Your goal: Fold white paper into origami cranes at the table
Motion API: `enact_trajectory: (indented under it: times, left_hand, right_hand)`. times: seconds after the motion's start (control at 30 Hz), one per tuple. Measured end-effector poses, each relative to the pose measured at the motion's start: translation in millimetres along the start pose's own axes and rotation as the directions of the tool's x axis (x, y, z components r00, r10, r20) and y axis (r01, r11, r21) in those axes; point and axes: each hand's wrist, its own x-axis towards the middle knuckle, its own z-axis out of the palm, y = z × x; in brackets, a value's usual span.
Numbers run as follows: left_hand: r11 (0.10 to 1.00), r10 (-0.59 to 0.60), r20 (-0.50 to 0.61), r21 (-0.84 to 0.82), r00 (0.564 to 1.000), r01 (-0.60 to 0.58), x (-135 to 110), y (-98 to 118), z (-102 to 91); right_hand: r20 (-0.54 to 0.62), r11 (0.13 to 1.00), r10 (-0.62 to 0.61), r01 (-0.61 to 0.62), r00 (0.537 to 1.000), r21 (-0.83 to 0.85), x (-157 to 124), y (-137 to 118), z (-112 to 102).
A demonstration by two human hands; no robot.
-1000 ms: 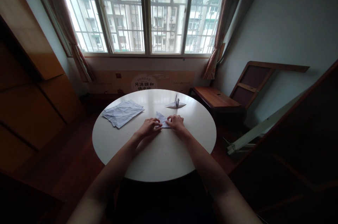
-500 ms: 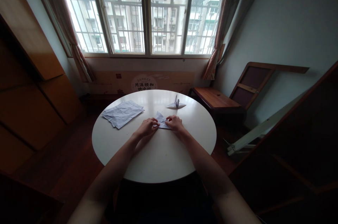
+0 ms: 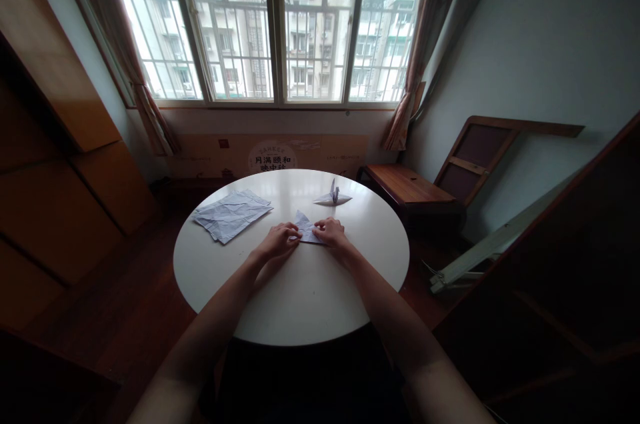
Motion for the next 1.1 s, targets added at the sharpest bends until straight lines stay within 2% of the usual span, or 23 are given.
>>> enact_trajectory:
  times: [0.37, 0.53, 0.67, 0.83, 0.97, 1.1]
  left_hand:
    - [1.0, 0.014, -0.012, -0.027, 1.0, -0.014, 0.2, -2.7, 2.4]
    - [0.998, 0.025, -0.016, -0.058, 1.0, -0.026, -0.3, -0.7, -0.6]
    - [0.994, 0.027, -0.044, -0.109, 0.999, -0.032, -0.4, -1.6, -0.1]
    - [0.989, -0.063, -0.117, -0.138, 0.991, 0.046, 0.5, -2.8, 1.6]
    - [0.947, -0.218, -0.188, -0.278, 0.958, 0.161, 3.0, -8.0, 1.7]
    - [0.795, -0.355, -0.146, -0.567, 0.924, 0.215, 6.6, -14.3, 1.7]
  right_hand:
    - [-0.036, 0.998, -0.004, 0.006, 0.999, 0.066, 3.4, 1.7, 2.8]
    - [-0.07, 0.97, -0.055, 0.07, 0.996, 0.234, 7.0, 5.1, 6.9]
    - [-0.076, 0.862, -0.098, 0.123, 0.992, 0.491, 12.0, 10.1, 14.2]
    - [-0.087, 0.645, -0.167, 0.176, 0.982, 0.743, 17.8, 10.9, 20.7]
    - [-0.24, 0.571, -0.198, 0.311, 0.95, 0.759, 20.7, 6.2, 21.1]
    - [-0.372, 0.543, -0.201, 0.419, 0.906, 0.728, 21.2, 2.2, 20.2]
